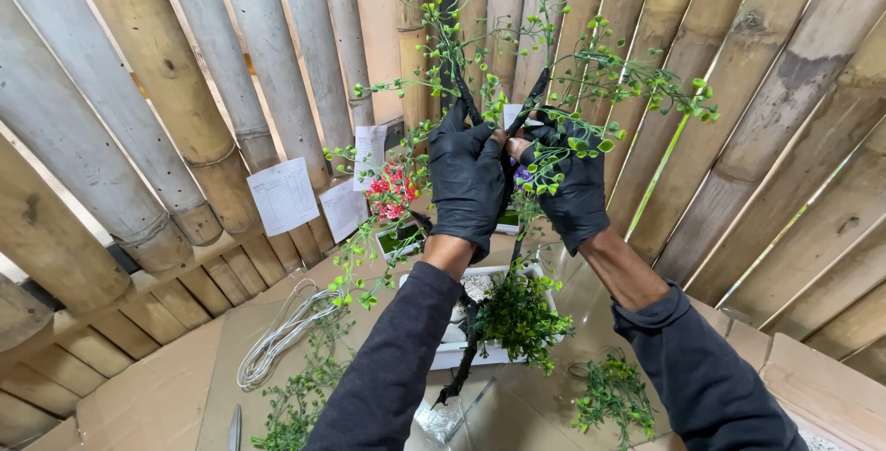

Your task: The person is securing small artificial plant sprigs to the branches of a decorative tree using thin wire to complete a floral arrangement.

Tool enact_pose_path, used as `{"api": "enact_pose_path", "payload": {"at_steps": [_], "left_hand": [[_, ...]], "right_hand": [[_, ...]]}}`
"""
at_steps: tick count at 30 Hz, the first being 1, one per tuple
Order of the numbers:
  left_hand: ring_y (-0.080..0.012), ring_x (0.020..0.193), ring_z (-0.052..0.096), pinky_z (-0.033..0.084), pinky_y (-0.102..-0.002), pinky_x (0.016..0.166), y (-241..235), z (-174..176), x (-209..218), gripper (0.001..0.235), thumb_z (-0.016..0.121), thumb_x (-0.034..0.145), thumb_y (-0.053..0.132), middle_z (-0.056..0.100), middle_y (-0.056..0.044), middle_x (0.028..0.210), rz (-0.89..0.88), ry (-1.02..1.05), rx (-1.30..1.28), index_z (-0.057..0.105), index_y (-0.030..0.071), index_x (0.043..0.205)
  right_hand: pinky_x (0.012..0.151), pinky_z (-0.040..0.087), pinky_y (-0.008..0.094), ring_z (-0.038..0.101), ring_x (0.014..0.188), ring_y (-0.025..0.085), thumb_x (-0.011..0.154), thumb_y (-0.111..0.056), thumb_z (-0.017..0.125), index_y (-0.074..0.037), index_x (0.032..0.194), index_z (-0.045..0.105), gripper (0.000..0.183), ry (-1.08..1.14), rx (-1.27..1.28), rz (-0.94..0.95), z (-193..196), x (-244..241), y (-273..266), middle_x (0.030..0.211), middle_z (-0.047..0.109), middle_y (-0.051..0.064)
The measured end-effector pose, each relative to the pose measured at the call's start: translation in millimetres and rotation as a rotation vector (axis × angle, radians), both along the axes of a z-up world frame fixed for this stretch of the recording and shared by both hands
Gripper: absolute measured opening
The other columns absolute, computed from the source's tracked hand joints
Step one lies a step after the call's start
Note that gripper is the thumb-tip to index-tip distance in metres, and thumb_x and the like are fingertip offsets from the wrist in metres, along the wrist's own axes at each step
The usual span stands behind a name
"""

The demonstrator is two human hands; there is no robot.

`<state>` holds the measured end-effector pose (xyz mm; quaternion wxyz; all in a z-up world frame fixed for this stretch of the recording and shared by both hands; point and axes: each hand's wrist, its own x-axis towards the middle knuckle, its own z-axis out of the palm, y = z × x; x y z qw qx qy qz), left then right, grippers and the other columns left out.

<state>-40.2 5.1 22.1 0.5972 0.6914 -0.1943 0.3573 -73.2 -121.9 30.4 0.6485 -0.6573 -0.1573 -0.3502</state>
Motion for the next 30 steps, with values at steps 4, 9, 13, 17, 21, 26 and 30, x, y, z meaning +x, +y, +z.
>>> {"api": "enact_pose_path", "payload": {"at_steps": [4,9,13,17,21,26,30], "left_hand": [[-0.0461,0.125,0.059,0.047,-0.057,0.111,-5.0,-6.4,5.4,0.037,0.073,0.094,0.034,0.065,-0.023,0.135,-0.005,-0.004,-0.024,0.077,0.006,0.118],[-0.0422,0.123,0.062,0.05,-0.054,0.109,-10.7,-9.1,2.8,0.038,0.073,0.094,0.038,0.065,-0.018,0.137,0.029,-0.006,-0.027,0.077,0.011,0.12],[-0.0575,0.12,0.056,0.051,-0.065,0.104,-7.5,4.0,-13.5,0.044,0.07,0.096,0.034,0.064,-0.033,0.131,0.014,-0.046,-0.034,0.072,0.002,0.126],[-0.0442,0.126,0.06,0.056,-0.056,0.104,-7.0,-1.3,-1.4,0.036,0.075,0.091,0.035,0.065,-0.02,0.137,0.017,0.034,-0.042,0.078,0.006,0.114],[-0.045,0.129,0.058,0.055,-0.059,0.102,-2.4,-6.8,4.6,0.033,0.078,0.09,0.032,0.063,-0.019,0.139,-0.01,0.044,-0.099,0.079,0.007,0.111],[-0.0443,0.134,0.055,0.054,-0.056,0.103,-2.4,-10.3,13.2,0.029,0.085,0.085,0.028,0.066,-0.018,0.134,-0.055,0.077,-0.2,0.081,0.009,0.106],[-0.0457,0.134,0.054,0.052,-0.056,0.105,-0.1,-2.4,-0.3,0.028,0.086,0.083,0.025,0.066,-0.021,0.135,-0.063,0.097,-0.221,0.08,0.006,0.103]], "right_hand": [[0.091,0.058,0.038,0.074,0.1,0.023,0.088,-0.017,0.091,-0.003,0.114,0.075,0.033,-0.075,-0.132,-0.189,3.1,-3.6,5.2,0.097,0.077,0.015],[0.09,0.06,0.036,0.075,0.096,0.023,0.088,-0.014,0.091,-0.002,0.11,0.077,0.029,-0.146,-0.144,-0.279,4.4,-9.5,15.8,0.094,0.077,0.015],[0.091,0.058,0.035,0.072,0.098,0.016,0.084,-0.013,0.092,-0.002,0.12,0.073,0.042,-0.081,0.001,-0.082,-0.2,-3.6,8.8,0.098,0.077,0.013],[0.088,0.06,0.034,0.07,0.094,0.014,0.082,-0.012,0.09,0.001,0.121,0.069,0.046,-0.032,0.081,0.062,7.9,-12.1,6.5,0.096,0.076,0.012],[0.087,0.06,0.038,0.073,0.099,0.02,0.088,-0.017,0.089,0.001,0.124,0.071,0.044,-0.039,-0.006,-0.01,-0.3,1.2,5.0,0.101,0.077,0.017],[0.093,0.062,0.036,0.073,0.098,0.019,0.084,-0.008,0.087,0.003,0.12,0.072,0.041,-0.031,0.067,0.135,2.5,-1.4,8.2,0.1,0.077,0.017],[0.092,0.06,0.043,0.072,0.102,0.024,0.088,-0.012,0.088,0.0,0.123,0.071,0.041,-0.062,-0.022,0.007,-6.2,4.1,1.9,0.104,0.076,0.019]]}}
